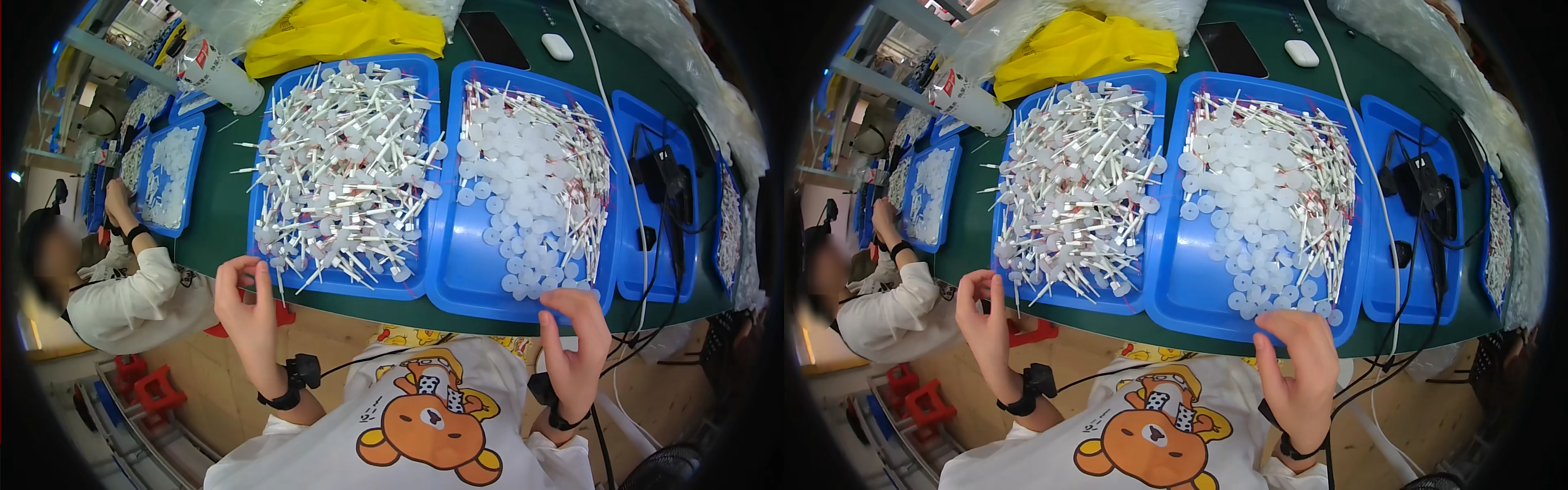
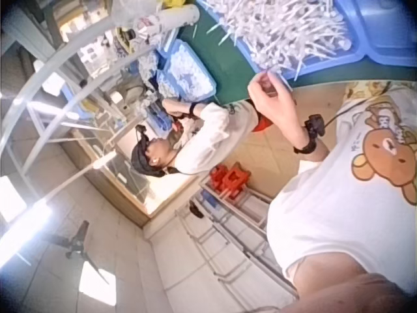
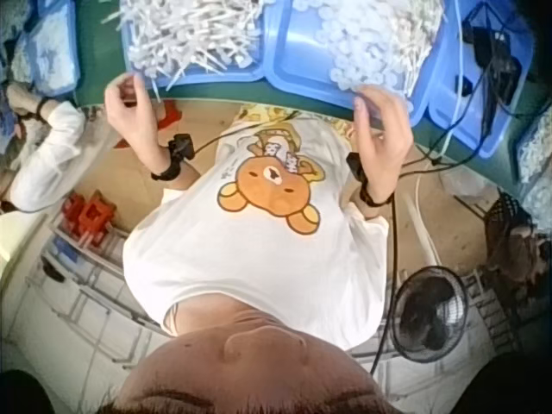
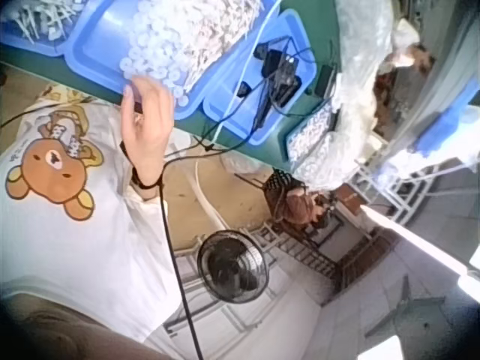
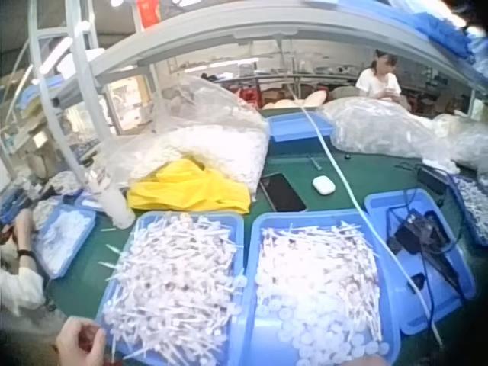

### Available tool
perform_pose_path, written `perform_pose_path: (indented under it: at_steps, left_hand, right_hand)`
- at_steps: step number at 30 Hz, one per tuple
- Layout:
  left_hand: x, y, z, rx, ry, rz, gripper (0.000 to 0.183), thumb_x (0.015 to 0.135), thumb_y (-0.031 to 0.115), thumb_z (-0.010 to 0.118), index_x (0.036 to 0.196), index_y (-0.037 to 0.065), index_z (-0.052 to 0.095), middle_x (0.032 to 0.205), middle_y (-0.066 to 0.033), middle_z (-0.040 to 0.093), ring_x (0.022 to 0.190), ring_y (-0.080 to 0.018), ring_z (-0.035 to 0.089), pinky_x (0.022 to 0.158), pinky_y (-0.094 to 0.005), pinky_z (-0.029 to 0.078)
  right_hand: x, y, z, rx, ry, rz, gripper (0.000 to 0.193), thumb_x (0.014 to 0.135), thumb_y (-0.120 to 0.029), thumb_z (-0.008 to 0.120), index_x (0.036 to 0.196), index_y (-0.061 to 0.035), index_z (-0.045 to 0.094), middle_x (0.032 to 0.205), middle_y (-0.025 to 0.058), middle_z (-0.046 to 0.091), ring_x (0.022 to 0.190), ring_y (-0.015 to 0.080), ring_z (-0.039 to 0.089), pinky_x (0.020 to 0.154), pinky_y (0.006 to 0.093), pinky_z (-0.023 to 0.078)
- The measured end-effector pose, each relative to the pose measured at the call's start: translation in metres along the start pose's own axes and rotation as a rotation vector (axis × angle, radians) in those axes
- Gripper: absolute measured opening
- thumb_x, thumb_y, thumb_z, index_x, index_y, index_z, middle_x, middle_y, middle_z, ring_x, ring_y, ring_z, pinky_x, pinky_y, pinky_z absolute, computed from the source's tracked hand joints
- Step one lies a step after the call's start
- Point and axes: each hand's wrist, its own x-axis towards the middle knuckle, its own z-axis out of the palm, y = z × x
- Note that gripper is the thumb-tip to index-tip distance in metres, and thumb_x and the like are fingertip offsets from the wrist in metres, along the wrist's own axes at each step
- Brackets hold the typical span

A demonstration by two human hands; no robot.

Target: The person repeatedly picks small white circular discs and thin white sticks from blue trays and joins them by hand, placing the assembled units back into the trays. The workspace includes multiple trays of parts and a coworker visible in the background.

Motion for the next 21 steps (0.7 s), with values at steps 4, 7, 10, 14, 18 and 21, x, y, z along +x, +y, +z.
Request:
perform_pose_path:
  at_steps: [4,7,10,14,18,21]
  left_hand:
    - [-0.019,0.046,0.026,-0.181,-0.114,0.286,0.011,0.084,0.0,0.071,0.093,-0.001,0.064,0.082,-0.0056,0.061,0.077,-0.0142,0.06,0.072,-0.0261,0.045]
    - [-0.024,0.082,0.047,-0.3,-0.344,0.518,0.017,0.079,-0.001,0.073,0.094,0.001,0.067,0.085,-0.0078,0.064,0.077,-0.0208,0.062,0.072,-0.0303,0.047]
    - [-0.03,0.11,0.076,-0.329,-0.467,0.643,0.018,0.079,0.003,0.075,0.096,0.005,0.069,0.085,-0.0074,0.064,0.079,-0.0254,0.061,0.073,-0.0342,0.046]
    - [-0.048,0.131,0.104,-0.296,-0.574,0.65,0.02,0.081,0.009,0.075,0.099,0.007,0.068,0.085,-0.0069,0.062,0.083,-0.0264,0.06,0.075,-0.0366,0.045]
    - [-0.059,0.134,0.121,-0.266,-0.718,0.627,0.02,0.081,0.009,0.073,0.098,0.005,0.061,0.089,-0.0097,0.061,0.087,-0.0291,0.059,0.078,-0.0397,0.046]
    - [-0.055,0.138,0.123,-0.213,-0.747,0.622,0.021,0.081,0.011,0.076,0.096,0.006,0.062,0.082,-0.0068,0.064,0.082,-0.0269,0.063,0.078,-0.0381,0.047]
  right_hand:
    - [0.002,0.012,0.003,-0.171,0.065,0.079,0.013,0.085,0.005,0.065,0.097,0.0019,0.064,0.093,0.0126,0.065,0.087,0.0272,0.061,0.079,0.0343,0.047]
    - [0.002,0.02,0.001,-0.294,0.076,0.117,0.013,0.084,0.004,0.067,0.097,0.0003,0.064,0.091,0.0118,0.063,0.087,0.0268,0.059,0.078,0.0352,0.046]
    - [-0.005,0.027,-0.006,-0.299,0.088,0.151,0.015,0.084,0.005,0.067,0.098,0.0001,0.065,0.091,0.0119,0.063,0.085,0.0263,0.058,0.077,0.0351,0.046]
    - [-0.012,0.031,-0.013,-0.3,0.125,0.235,0.016,0.083,0.006,0.067,0.098,0.0001,0.065,0.089,0.0116,0.063,0.083,0.0268,0.057,0.074,0.0354,0.046]
    - [-0.007,0.031,-0.016,-0.296,0.123,0.284,0.016,0.082,0.005,0.068,0.097,0.0009,0.066,0.088,0.0125,0.064,0.085,0.0304,0.058,0.074,0.0372,0.047]
    - [0.0,0.034,-0.012,-0.321,0.113,0.266,0.014,0.082,0.005,0.068,0.095,0.001,0.067,0.087,0.0127,0.063,0.083,0.031,0.057,0.073,0.0377,0.047]
